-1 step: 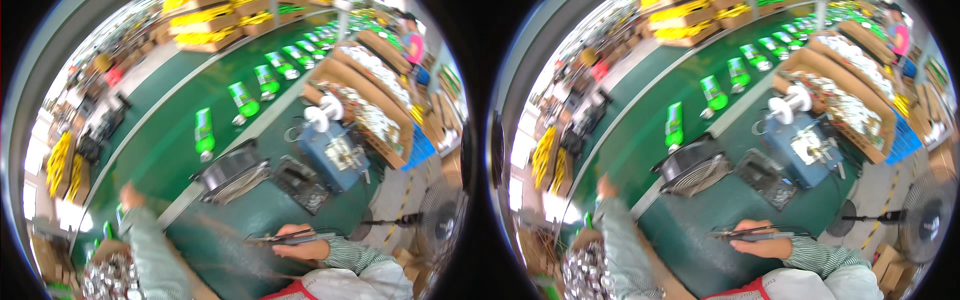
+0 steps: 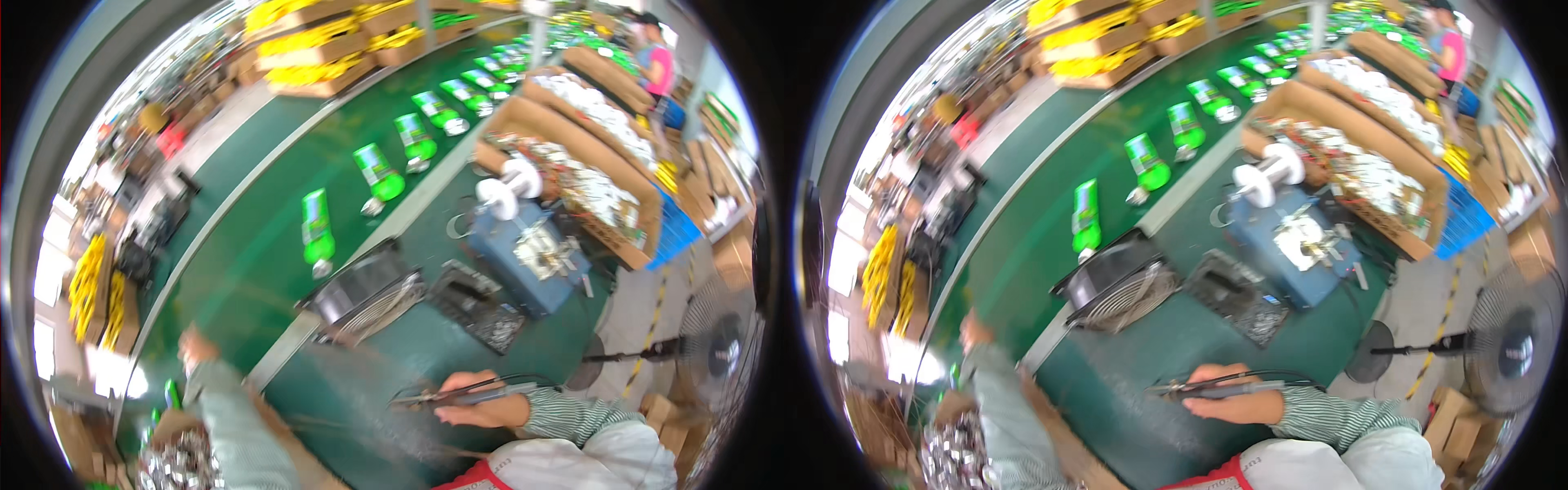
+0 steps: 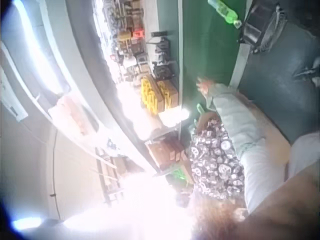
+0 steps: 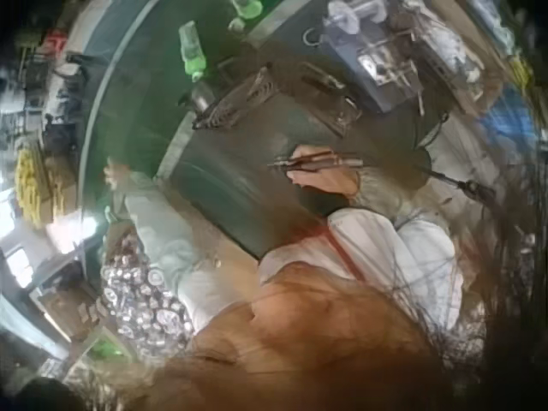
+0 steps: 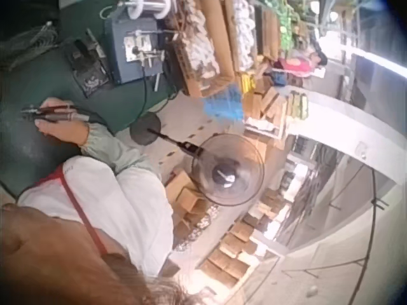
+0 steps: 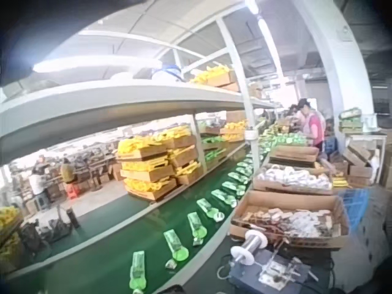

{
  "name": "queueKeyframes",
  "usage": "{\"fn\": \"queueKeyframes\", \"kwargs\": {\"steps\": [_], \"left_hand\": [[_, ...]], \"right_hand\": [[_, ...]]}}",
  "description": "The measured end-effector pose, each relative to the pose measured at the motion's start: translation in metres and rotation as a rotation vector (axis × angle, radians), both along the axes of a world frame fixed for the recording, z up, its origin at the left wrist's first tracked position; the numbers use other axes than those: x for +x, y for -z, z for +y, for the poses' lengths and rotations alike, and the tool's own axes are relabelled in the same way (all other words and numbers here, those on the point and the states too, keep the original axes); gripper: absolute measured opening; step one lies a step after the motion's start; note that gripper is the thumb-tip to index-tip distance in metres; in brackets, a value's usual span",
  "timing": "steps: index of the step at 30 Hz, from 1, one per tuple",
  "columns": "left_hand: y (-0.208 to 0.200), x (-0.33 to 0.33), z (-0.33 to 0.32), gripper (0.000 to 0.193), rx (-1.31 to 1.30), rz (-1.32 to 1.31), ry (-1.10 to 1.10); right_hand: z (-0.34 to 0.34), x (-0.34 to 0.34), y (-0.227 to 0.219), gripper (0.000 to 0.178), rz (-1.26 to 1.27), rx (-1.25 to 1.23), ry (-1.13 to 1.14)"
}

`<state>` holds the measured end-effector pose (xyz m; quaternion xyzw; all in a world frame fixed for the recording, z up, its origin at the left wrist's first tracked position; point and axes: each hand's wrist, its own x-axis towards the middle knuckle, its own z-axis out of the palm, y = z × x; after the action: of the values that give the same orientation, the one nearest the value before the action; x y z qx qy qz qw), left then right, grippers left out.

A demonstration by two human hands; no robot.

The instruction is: The person solders components onto flashlight casings using a soldering iron and places the assembled flashlights onto a conveyor belt.

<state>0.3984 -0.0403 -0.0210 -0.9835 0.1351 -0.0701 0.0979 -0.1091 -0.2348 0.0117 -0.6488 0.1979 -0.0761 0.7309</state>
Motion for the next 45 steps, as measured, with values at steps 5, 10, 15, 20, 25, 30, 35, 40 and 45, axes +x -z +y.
{"fn": "queueKeyframes", "kwargs": {"steps": [5,10,15,20,25,30,35,40,45], "left_hand": [[0.024,0.039,0.107,0.075,0.022,-0.023,-0.395],[0.026,0.05,0.122,0.056,-0.029,0.106,-0.276],[-0.027,-0.033,0.058,0.042,-0.194,0.125,0.095],[-0.066,-0.192,0.02,0.048,-0.277,0.262,0.231],[-0.068,-0.333,0.032,0.055,-0.134,0.398,0.294],[-0.048,-0.402,0.047,0.05,-0.253,0.323,0.383],[-0.039,-0.408,0.083,0.046,-0.427,0.147,0.418],[-0.064,-0.345,0.161,0.029,-0.584,-0.113,-0.053],[-0.049,-0.299,0.176,0.022,-0.507,-0.144,-0.083]], "right_hand": [[-0.005,0.0,0.0,0.019,0.006,0.037,-0.05],[-0.003,0.0,0.006,0.02,0.038,0.022,-0.089],[0.001,-0.003,0.001,0.019,-0.055,0.005,-0.025],[0.009,-0.01,0.001,0.016,-0.048,0.09,0.056],[0.022,-0.018,-0.004,0.014,-0.166,0.086,0.025],[0.032,-0.023,-0.012,0.012,-0.127,0.089,0.035],[0.04,-0.032,-0.013,0.012,-0.112,0.056,0.026],[0.044,-0.037,-0.015,0.013,-0.136,0.06,0.012],[0.052,-0.037,-0.017,0.013,-0.151,0.083,-0.013]]}}
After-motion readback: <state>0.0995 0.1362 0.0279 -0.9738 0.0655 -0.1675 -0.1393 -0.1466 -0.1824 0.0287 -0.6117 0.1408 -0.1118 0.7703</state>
